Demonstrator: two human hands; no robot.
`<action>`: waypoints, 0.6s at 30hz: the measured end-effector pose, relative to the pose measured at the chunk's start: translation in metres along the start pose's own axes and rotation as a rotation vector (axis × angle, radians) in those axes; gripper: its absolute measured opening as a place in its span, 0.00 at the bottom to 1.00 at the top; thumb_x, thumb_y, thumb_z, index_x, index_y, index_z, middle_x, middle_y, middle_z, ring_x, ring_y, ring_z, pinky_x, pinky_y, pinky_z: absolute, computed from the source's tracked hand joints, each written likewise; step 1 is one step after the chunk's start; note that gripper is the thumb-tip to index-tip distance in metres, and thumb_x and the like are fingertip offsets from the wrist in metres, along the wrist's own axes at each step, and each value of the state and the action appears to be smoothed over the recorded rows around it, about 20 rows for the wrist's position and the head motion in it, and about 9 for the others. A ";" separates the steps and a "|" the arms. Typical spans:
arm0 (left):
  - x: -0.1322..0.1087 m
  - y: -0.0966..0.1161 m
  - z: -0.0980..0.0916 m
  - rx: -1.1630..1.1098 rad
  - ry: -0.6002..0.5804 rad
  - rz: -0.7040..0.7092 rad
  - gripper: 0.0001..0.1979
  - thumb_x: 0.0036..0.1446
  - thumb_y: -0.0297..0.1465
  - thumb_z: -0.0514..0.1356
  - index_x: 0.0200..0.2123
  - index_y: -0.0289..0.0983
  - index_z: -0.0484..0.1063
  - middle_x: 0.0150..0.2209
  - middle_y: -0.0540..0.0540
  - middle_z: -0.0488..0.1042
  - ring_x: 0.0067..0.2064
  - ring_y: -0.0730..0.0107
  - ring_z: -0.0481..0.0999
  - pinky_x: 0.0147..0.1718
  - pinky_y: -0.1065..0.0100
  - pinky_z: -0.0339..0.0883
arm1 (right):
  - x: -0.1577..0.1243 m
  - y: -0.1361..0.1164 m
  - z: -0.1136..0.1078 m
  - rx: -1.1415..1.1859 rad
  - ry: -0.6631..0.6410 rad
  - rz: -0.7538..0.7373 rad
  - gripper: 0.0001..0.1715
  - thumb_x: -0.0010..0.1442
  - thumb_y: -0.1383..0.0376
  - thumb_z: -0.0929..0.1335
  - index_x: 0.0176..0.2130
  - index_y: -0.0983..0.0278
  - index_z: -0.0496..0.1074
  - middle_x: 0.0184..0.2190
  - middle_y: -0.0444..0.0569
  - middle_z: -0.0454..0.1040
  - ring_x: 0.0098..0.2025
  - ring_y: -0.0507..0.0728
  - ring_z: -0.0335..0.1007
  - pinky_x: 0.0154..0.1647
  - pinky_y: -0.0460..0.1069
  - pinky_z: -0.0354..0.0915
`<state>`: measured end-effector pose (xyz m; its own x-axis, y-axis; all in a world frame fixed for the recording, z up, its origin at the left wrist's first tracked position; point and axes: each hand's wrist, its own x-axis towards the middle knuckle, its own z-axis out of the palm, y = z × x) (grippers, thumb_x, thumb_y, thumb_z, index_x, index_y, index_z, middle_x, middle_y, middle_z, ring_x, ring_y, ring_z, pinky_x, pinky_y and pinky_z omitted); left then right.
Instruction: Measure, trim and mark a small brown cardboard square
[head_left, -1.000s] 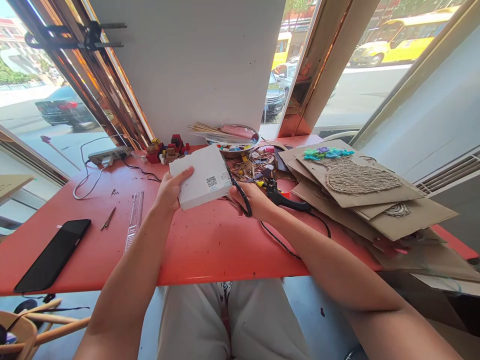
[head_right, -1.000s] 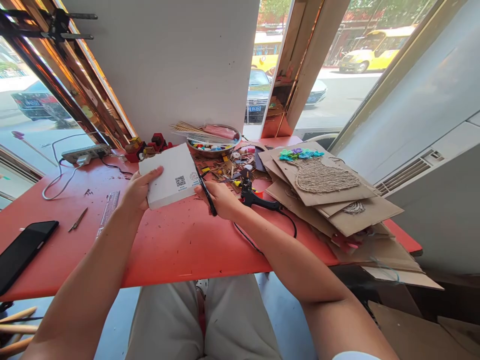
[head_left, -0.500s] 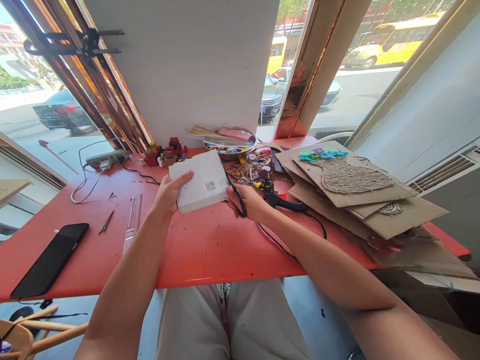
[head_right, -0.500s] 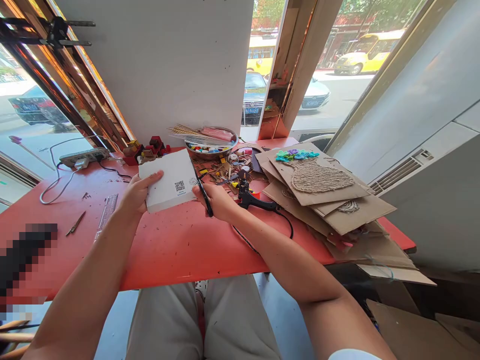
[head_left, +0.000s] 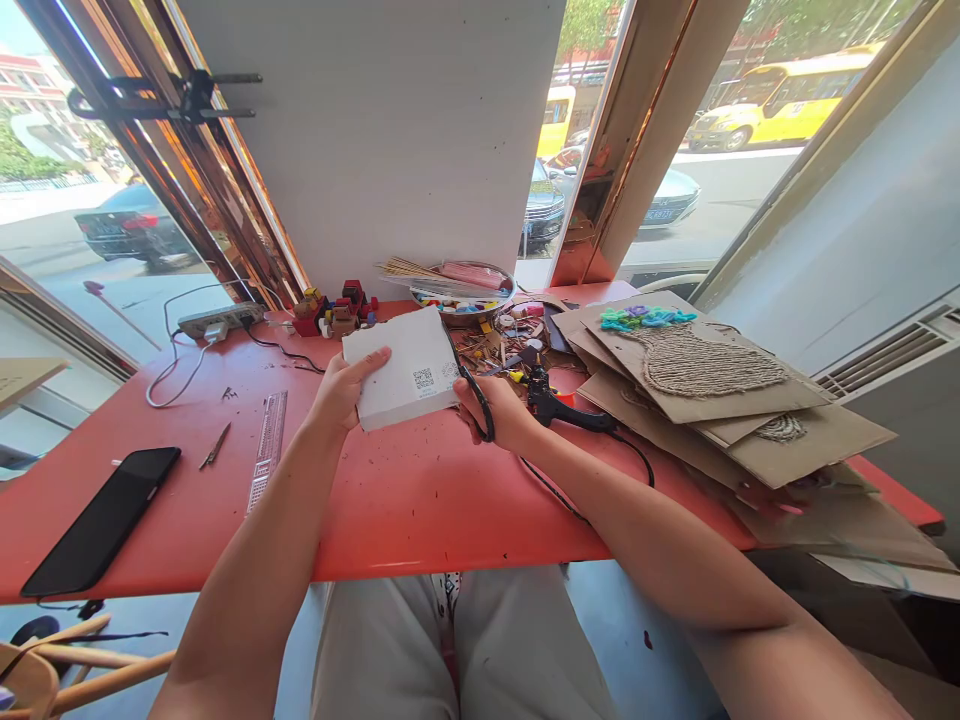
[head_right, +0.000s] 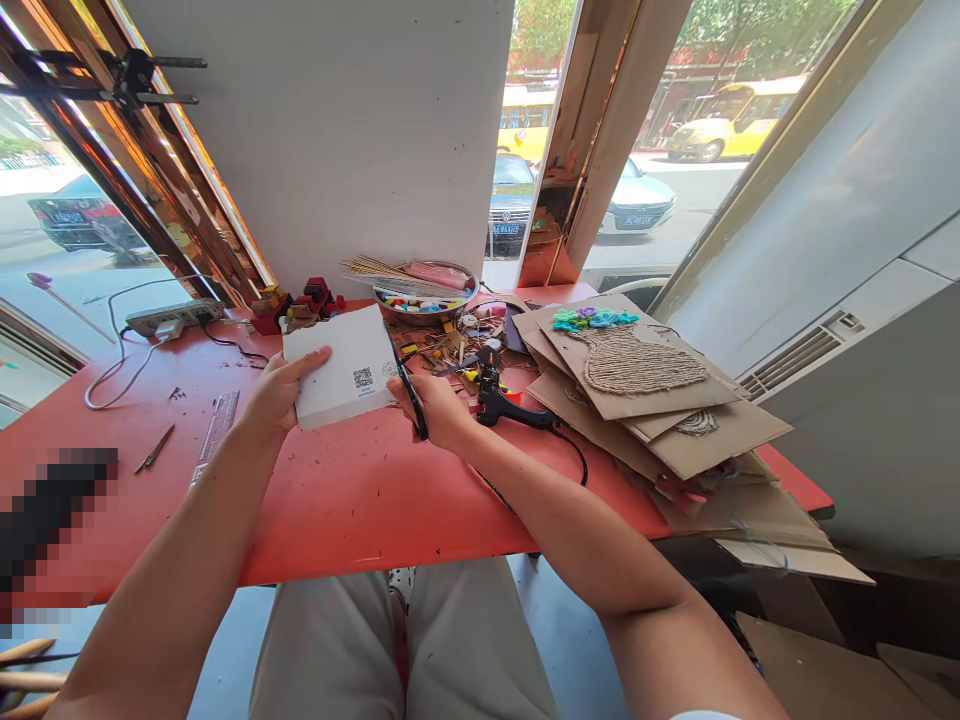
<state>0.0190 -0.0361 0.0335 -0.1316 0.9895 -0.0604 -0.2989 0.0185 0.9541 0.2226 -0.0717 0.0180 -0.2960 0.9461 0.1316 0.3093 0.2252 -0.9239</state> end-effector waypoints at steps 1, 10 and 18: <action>0.000 0.001 0.000 0.000 0.000 -0.002 0.23 0.28 0.34 0.80 0.30 0.35 0.78 0.31 0.40 0.85 0.42 0.39 0.88 0.40 0.49 0.86 | 0.000 0.000 0.000 0.021 -0.009 0.004 0.42 0.55 0.25 0.62 0.20 0.57 0.57 0.13 0.38 0.57 0.13 0.51 0.61 0.13 0.46 0.56; -0.002 0.002 0.001 0.006 -0.007 0.018 0.28 0.20 0.37 0.82 0.28 0.36 0.78 0.28 0.44 0.84 0.34 0.46 0.88 0.33 0.55 0.85 | -0.001 -0.004 0.001 0.068 -0.033 0.030 0.42 0.54 0.24 0.62 0.21 0.57 0.57 0.13 0.37 0.57 0.13 0.49 0.60 0.15 0.45 0.61; -0.005 0.000 0.004 -0.004 -0.038 -0.013 0.24 0.25 0.34 0.80 0.29 0.36 0.78 0.31 0.41 0.86 0.38 0.44 0.88 0.36 0.53 0.86 | -0.003 -0.007 0.000 0.106 -0.032 0.053 0.42 0.55 0.25 0.63 0.21 0.58 0.58 0.14 0.38 0.59 0.13 0.49 0.62 0.14 0.44 0.58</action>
<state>0.0230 -0.0404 0.0351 -0.0913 0.9939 -0.0616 -0.3040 0.0311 0.9522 0.2214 -0.0759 0.0241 -0.3107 0.9478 0.0716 0.2284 0.1476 -0.9623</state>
